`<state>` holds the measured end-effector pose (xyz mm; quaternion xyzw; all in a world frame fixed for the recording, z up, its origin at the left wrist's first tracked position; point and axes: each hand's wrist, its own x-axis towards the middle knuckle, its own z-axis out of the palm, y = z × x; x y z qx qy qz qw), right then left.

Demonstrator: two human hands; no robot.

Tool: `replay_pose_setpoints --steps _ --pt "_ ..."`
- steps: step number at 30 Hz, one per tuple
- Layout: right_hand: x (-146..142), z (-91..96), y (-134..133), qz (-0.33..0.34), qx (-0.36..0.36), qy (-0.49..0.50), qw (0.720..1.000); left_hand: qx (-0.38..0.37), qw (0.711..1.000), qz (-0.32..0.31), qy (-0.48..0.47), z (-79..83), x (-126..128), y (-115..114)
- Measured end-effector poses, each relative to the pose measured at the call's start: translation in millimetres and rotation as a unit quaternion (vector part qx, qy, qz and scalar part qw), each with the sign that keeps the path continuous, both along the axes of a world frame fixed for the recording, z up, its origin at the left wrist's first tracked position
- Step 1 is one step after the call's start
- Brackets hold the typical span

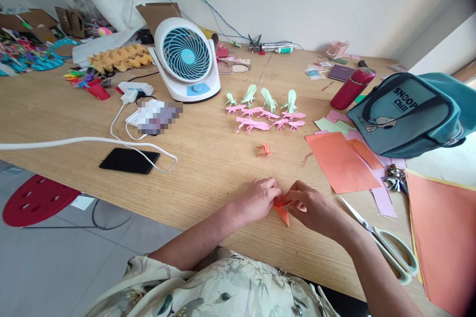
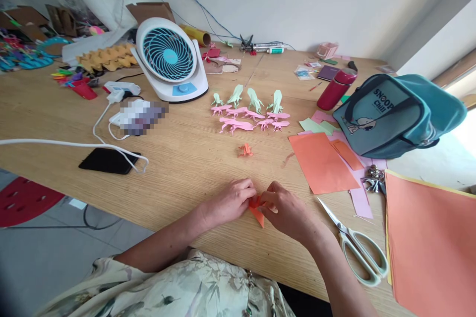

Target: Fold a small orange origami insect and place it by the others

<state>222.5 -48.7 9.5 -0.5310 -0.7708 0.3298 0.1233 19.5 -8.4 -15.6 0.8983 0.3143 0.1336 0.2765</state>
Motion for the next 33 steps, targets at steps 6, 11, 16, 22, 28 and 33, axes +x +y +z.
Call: replay_pose_setpoints --steps 6,11,16,22,28,33 --pt "-4 -2.7 0 -0.006 0.029 -0.056 0.998 0.099 0.993 -0.047 0.034 4.2 -2 -6" --pt "-8 -0.3 3 -0.009 -0.006 -0.102 0.995 0.060 0.995 -0.082 0.000 5.9 -3 -7" --pt "-3 0.6 9 -0.009 -0.064 -0.068 0.996 0.047 0.998 -0.040 0.015 6.5 1 -12" --pt "1 6.3 19 -0.009 -0.098 -0.059 0.993 0.006 1.000 -0.011 -0.023 -5.8 8 -15" --pt "0 16.8 25 -0.005 -0.131 -0.083 0.988 -0.005 0.998 0.034 -0.050 -11.8 10 -16" --pt "5 20.5 30 0.010 -0.162 -0.092 0.983 -0.021 0.996 0.059 -0.063 -12.5 16 -19"
